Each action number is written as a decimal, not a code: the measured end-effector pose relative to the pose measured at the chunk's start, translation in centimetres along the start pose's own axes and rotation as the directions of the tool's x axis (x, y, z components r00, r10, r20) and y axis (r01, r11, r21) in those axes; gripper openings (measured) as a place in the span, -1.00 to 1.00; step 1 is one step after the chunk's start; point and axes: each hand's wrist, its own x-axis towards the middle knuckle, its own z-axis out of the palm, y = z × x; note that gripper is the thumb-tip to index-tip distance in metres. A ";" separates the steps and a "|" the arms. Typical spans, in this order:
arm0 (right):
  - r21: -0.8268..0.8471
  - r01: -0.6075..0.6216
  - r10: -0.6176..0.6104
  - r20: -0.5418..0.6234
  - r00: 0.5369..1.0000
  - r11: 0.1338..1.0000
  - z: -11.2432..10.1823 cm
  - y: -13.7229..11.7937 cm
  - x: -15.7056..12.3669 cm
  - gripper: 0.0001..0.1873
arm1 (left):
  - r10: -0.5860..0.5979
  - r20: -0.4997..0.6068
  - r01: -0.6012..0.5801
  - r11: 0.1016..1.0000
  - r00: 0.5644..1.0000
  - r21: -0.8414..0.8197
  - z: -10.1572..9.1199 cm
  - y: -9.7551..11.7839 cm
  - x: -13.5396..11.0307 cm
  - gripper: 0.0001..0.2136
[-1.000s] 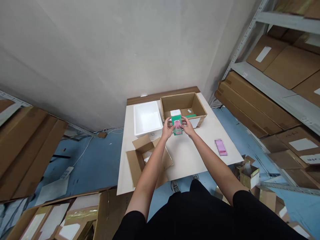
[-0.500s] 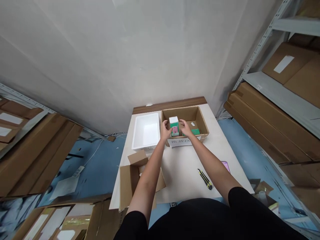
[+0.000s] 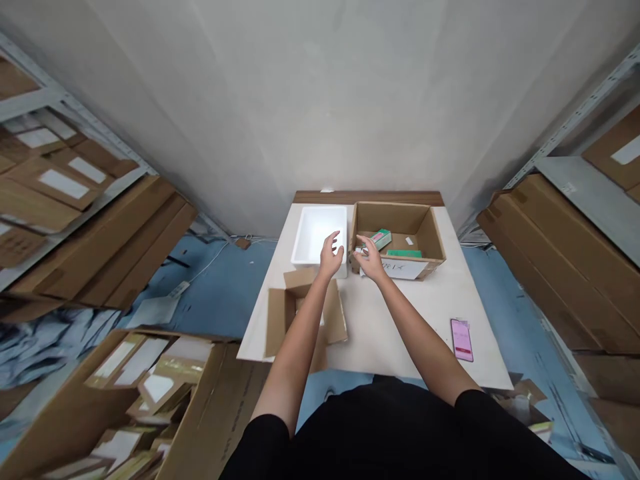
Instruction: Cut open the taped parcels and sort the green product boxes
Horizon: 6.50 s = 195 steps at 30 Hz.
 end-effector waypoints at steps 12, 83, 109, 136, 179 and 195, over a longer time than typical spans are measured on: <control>-0.264 -0.120 0.205 0.326 0.923 0.957 16.8 0.4 -17.2 -0.30 | -0.250 0.295 0.120 0.911 0.922 0.395 -16.7 -10.5 -21.9 -0.50; -0.544 -0.577 0.109 -0.664 0.740 0.610 -32.0 -2.4 -52.8 -0.35 | 0.296 0.746 -0.576 0.805 0.597 0.142 24.9 15.8 -37.9 -0.49; -0.007 0.457 -0.305 0.736 0.604 0.889 46.4 -17.4 -25.3 -0.26 | -0.149 -0.577 0.534 0.612 0.803 0.584 -46.7 -4.4 -44.4 -0.50; -0.286 0.265 0.170 0.906 0.389 0.921 76.7 -0.8 -26.6 -0.17 | -0.785 -0.405 0.883 0.417 0.469 0.216 -64.2 -41.6 -39.4 -0.27; 0.261 -0.338 0.264 0.282 0.922 0.904 26.0 -3.1 -14.6 -0.39 | -0.345 -0.119 0.317 0.927 0.931 -0.201 -28.5 -12.4 -21.4 -0.26; 0.225 -0.586 0.605 -0.018 0.796 0.779 6.2 8.4 -23.4 -0.25 | -0.445 0.439 0.568 0.798 0.781 -0.202 -5.3 -14.2 -24.1 -0.18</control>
